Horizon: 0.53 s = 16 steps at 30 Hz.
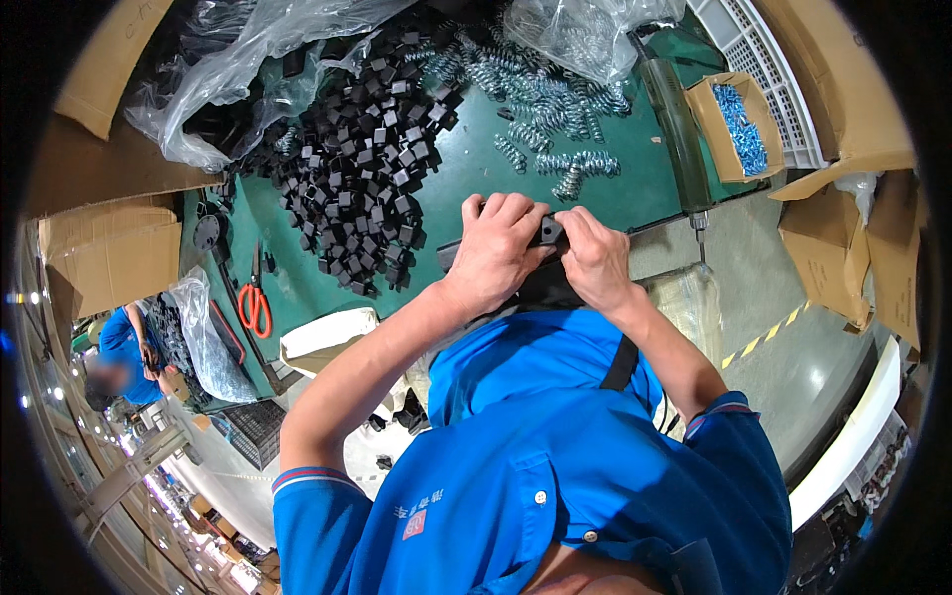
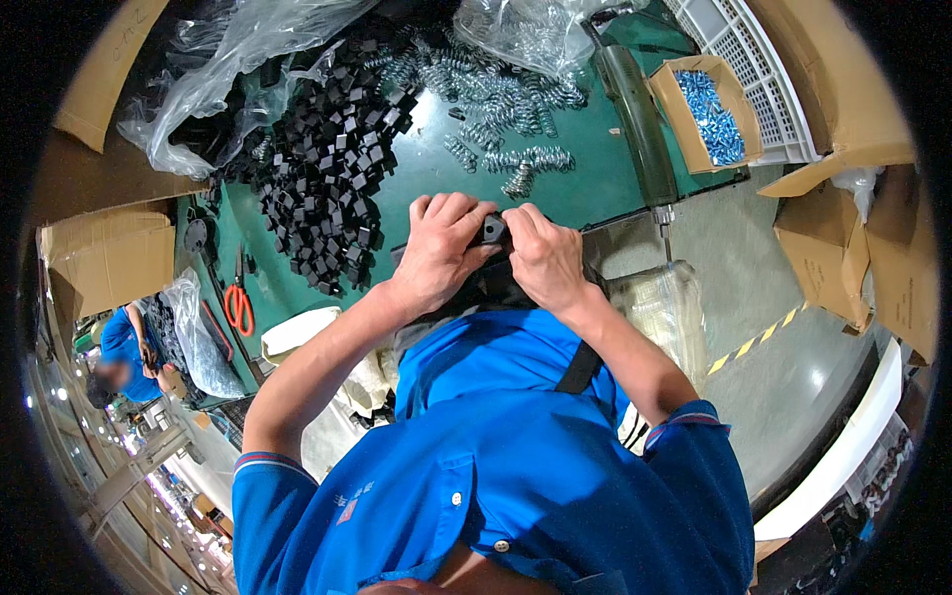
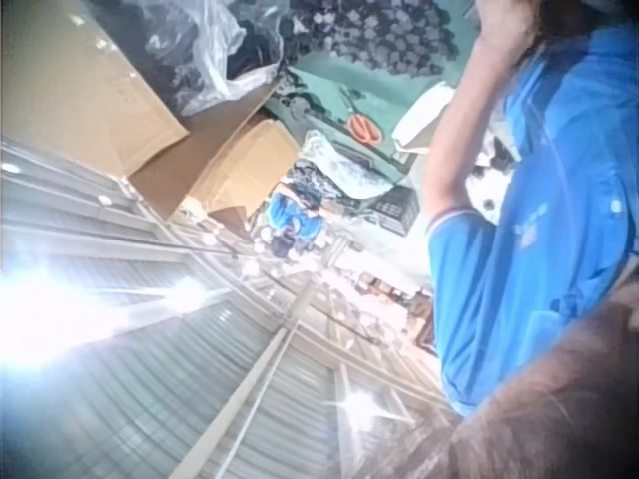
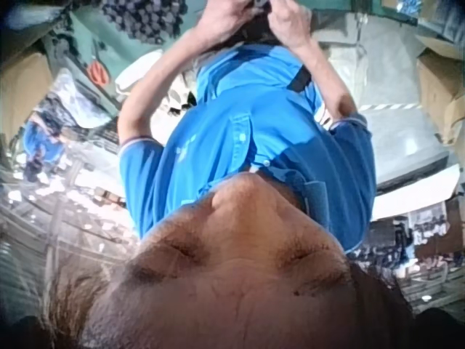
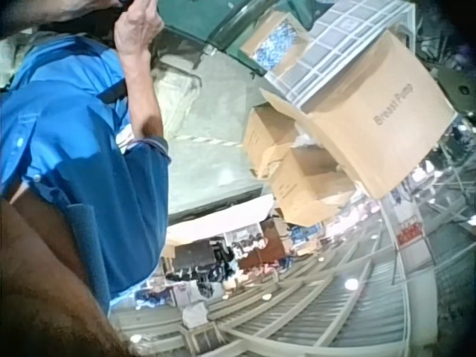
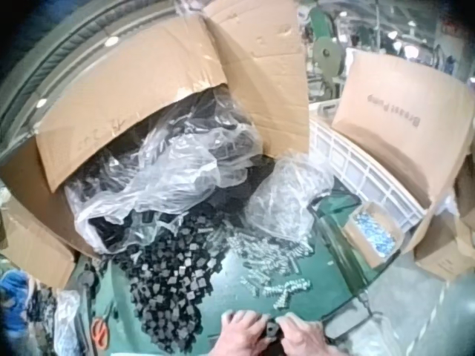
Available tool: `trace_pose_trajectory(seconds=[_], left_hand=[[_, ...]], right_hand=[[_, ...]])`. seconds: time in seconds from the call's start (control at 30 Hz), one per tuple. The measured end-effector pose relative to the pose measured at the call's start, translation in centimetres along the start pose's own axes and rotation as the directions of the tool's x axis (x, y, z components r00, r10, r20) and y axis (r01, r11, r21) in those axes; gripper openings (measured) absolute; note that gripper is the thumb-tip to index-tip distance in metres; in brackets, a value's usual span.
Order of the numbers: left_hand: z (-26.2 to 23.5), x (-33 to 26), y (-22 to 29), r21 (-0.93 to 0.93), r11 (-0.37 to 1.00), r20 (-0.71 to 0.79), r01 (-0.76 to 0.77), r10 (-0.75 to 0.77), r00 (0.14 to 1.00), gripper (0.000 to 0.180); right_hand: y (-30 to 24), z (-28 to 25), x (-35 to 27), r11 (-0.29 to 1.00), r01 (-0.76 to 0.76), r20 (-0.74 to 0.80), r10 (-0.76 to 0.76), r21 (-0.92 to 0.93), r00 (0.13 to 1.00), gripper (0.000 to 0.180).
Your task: The person repeatedly picks small black plastic components and metal springs from a table, inserts them into a circular black housing, and uses a green electric screwdriver to fasten them. The person places the assembled units into a white tote bag and continues the cycle with additional parts.
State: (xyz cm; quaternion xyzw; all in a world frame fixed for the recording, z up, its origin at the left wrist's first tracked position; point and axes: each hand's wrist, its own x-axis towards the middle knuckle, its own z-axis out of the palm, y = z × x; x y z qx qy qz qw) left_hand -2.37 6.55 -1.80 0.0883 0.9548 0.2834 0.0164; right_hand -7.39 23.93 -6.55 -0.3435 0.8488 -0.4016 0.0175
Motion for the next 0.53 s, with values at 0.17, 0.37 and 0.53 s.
trace_pose_trajectory(seconds=[0.17, 0.37, 0.53], left_hand=[[-0.4, 0.3, 1.2, 0.201, 0.979, 0.08, 0.046, -0.063, 0.995, 0.05], [-1.5, 1.1, 1.9, 0.421, 0.906, 0.207, -0.037, -0.057, 0.977, 0.053], [-0.5, 0.6, 0.8, 0.397, 0.917, 0.134, -0.042, -0.013, 0.991, 0.053]], right_hand=[[0.0, -0.2, 0.2, 0.999, 0.033, 0.019, -0.033, -0.004, 0.999, 0.028], [0.6, -0.8, 0.6, 0.996, 0.081, 0.123, -0.075, -0.043, 0.99, 0.024], [0.1, -1.5, 0.7, 0.997, 0.076, 0.173, -0.071, -0.023, 0.982, 0.027]])
